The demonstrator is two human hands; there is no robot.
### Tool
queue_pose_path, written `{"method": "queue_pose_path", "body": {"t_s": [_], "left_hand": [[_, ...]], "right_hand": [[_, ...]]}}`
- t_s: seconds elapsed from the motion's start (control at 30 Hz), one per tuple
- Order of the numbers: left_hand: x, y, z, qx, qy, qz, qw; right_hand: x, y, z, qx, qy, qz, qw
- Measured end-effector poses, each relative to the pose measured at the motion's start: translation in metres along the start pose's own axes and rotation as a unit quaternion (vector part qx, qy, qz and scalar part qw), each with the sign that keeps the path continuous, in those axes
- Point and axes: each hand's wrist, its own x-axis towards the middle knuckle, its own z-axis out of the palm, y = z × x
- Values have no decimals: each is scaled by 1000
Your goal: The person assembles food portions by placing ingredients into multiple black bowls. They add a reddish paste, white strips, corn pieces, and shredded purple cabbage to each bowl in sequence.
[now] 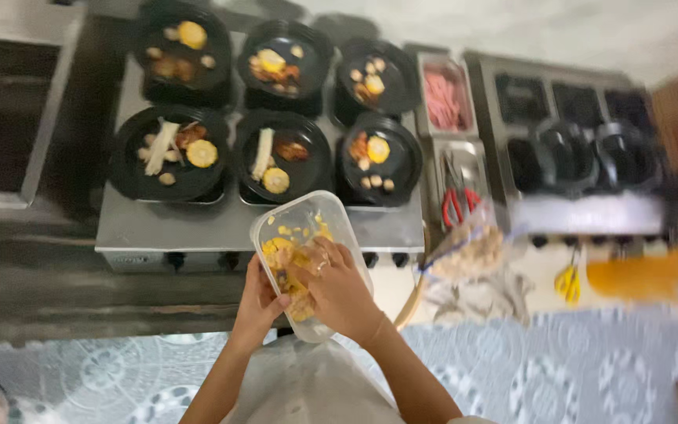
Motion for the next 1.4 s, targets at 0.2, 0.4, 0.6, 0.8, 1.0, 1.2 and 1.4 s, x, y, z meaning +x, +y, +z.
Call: {"method": "queue_pose_path", "body": {"t_s": [0.2,0.4,0.6,0.8,1.0,1.2,1.4], "left_hand": [[12,16,-2,3,-118,2,993],[16,-21,63,3,-269,-133,954],[-7,-98,183,110,-401,-245,876],[-32,-207,352,-19,-440,-204,874],[-51,-263,479,8,-494,-233,838],[-26,-346,591,2,-499,-249,830],[23,-428,738,60,-505,-229,830]], "right_hand": [[-64,-13,-30,168,-25,325,930],[-114,-35,-58,129,201,236,942],[-232,-16,-96,16,224,318,921],[-424,-7,-157,-18,376,476,795],[-505,37,-203,-149,271,500,809],[-577,144,-243,-155,222,553,788],[-667,263,-312,-126,179,581,784]]}}
